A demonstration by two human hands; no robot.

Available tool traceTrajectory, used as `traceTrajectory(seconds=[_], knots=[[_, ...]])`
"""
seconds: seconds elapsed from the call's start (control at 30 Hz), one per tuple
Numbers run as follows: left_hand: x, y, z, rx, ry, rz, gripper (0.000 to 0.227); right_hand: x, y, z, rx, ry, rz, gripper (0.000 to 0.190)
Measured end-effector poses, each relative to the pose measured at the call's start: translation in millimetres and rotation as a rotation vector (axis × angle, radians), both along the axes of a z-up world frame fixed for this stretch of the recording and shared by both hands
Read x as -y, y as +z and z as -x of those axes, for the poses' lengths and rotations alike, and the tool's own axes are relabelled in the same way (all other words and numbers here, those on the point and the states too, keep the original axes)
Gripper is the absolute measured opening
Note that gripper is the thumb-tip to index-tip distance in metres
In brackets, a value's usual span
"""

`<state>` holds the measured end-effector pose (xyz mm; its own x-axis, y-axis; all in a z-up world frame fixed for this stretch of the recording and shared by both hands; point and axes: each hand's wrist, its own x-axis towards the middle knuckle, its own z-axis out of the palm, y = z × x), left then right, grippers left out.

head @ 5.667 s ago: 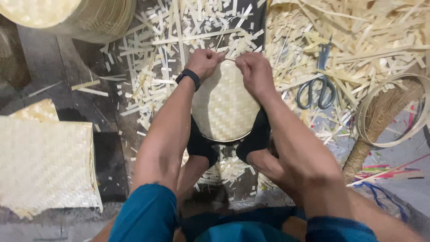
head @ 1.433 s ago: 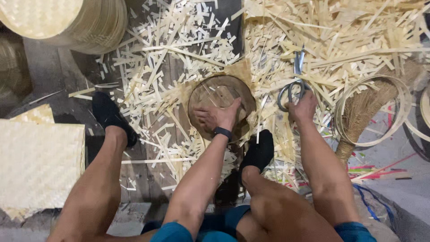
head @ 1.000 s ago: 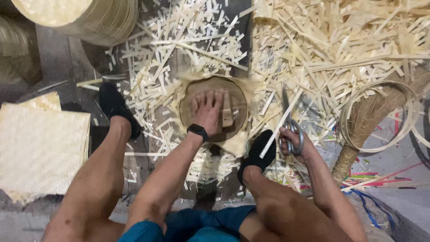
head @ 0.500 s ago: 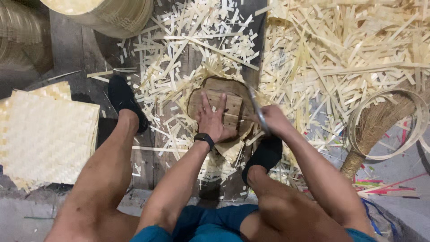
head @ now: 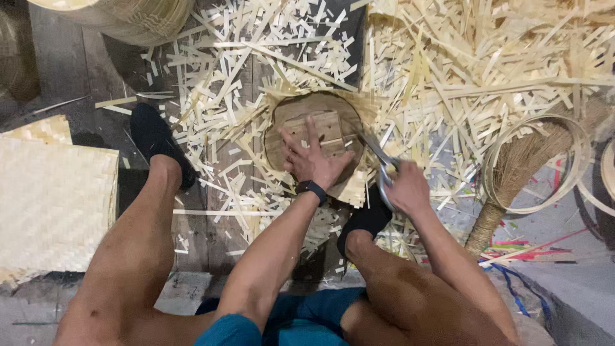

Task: The person places a woven mat into a circular frame, trims the excess matting with shears, and stacks the finished basket. The person repeats this process with multiple mats and frames.

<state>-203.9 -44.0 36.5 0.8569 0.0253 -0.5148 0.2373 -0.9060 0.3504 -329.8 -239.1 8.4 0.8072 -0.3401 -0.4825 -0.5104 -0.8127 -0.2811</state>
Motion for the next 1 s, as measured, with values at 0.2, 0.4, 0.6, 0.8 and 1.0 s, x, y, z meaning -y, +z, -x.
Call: traceTrajectory(seconds=[0.2, 0.4, 0.6, 0.8, 1.0], knots=[[-2, 2, -2, 0.004, -0.061, -0.052, 0.134, -1, 5, -29, -0.209, -0.061, 0.004, 0.055], [-2, 4, 2, 0.040, -0.133, -0.027, 0.133, 15, -7, -37, 0.305, 0.145, 0.248, 0.054], [-10, 8, 4, -0.001, -0.210, -0.012, 0.134, 26, -20, -45, -0.043, 0.168, 0.177, 0.052], [-8, 5, 5, 0.065, -0.226, -0.020, 0.136, 7, -24, -39, 0.340, 0.104, 0.251, 0.060], [-16, 8, 1, 0.017, -0.306, -0.029, 0.134, 31, -16, -41, -0.041, 0.067, 0.115, 0.061]])
